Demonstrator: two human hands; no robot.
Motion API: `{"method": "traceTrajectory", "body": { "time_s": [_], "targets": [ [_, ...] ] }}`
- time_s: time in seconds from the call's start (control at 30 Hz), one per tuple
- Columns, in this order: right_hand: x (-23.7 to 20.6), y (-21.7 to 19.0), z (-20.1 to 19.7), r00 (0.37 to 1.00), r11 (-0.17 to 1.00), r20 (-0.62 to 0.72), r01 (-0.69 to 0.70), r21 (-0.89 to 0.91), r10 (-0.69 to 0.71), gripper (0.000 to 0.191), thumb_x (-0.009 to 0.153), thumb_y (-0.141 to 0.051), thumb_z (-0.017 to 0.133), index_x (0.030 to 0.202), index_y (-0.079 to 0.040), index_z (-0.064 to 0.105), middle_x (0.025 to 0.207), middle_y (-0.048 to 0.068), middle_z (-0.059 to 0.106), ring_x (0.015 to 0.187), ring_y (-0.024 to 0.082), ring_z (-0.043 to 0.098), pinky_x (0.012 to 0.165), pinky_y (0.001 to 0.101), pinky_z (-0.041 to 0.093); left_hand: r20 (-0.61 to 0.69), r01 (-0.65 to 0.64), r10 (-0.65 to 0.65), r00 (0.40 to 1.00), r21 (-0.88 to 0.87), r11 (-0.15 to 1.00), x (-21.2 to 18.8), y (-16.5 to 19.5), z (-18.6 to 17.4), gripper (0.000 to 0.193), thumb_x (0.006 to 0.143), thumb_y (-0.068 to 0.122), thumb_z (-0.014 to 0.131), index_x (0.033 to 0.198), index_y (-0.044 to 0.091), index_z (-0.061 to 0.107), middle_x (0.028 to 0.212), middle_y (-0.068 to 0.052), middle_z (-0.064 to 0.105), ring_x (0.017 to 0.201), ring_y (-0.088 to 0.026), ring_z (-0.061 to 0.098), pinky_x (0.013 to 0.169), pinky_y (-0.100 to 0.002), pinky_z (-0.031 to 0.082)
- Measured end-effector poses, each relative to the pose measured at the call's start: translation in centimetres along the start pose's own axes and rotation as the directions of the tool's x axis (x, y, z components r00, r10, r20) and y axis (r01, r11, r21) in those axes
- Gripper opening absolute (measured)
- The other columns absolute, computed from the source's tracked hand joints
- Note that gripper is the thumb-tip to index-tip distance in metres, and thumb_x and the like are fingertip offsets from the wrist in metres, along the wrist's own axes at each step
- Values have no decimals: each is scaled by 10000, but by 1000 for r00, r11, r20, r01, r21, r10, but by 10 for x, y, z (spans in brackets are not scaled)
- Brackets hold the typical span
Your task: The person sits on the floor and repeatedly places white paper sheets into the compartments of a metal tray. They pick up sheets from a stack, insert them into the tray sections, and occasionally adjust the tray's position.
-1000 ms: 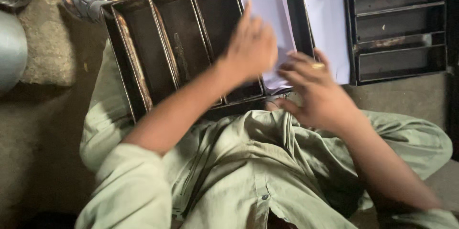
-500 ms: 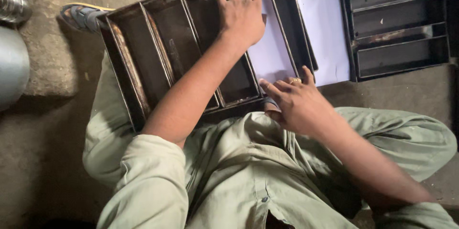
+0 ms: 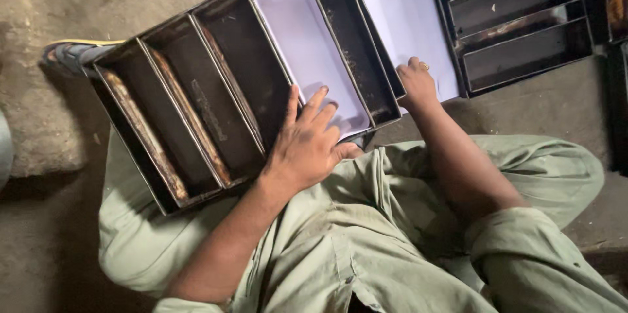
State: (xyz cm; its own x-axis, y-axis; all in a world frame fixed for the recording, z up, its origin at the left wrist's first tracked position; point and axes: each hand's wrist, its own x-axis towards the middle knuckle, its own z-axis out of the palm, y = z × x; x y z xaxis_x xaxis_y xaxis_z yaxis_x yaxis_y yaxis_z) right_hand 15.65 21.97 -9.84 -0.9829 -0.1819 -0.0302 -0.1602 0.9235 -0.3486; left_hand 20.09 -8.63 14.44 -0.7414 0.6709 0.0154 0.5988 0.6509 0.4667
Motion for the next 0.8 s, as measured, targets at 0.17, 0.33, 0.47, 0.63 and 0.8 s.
{"method": "traceTrajectory", "body": {
  "time_s": [0.17,0.33,0.47,0.63,0.8],
  "targets": [
    [4,15,12,990,987,-35,-137,-79,135,140,875,-210,768,855,-81,715,985,161,682,993,391,660,867,494,536,-107,-37,33,994,-33,999,-5,-2,-2,497,936,525,642,929,36,731,1319,-239,614,1434,-428,405,1223,-692,146],
    [13,0,-44,949,947,-3,-314,70,315,341,907,-348,815,851,-20,742,959,217,701,908,412,668,807,490,528,-56,-25,21,998,-69,997,-4,-1,-6,433,880,482,708,903,52,747,1296,-223,625,1417,-424,416,1209,-695,131],
    [5,-35,-141,976,806,-110,-89,585,187,172,990,-154,740,985,18,742,1410,184,655,1113,263,679,918,375,532,-235,-43,-29,971,-293,955,-5,-6,-20,362,948,342,718,1151,42,720,1356,-198,634,1390,-419,529,1235,-622,286],
    [-28,-164,-207,974,605,-103,205,769,-200,190,763,93,672,913,-13,719,1661,171,445,1549,310,443,1135,383,443,-239,28,-280,930,-714,700,17,-35,-42,618,888,275,769,1395,23,522,1325,-173,653,1188,-295,683,976,-414,580],
    [-33,-259,-216,921,768,-103,371,522,-376,204,744,-28,840,890,-15,698,1459,253,581,1385,390,496,1055,445,455,-411,34,-532,740,-767,640,36,-112,-48,288,920,200,775,1155,33,763,1072,-75,824,969,-150,787,853,-316,630]
  ]
}}
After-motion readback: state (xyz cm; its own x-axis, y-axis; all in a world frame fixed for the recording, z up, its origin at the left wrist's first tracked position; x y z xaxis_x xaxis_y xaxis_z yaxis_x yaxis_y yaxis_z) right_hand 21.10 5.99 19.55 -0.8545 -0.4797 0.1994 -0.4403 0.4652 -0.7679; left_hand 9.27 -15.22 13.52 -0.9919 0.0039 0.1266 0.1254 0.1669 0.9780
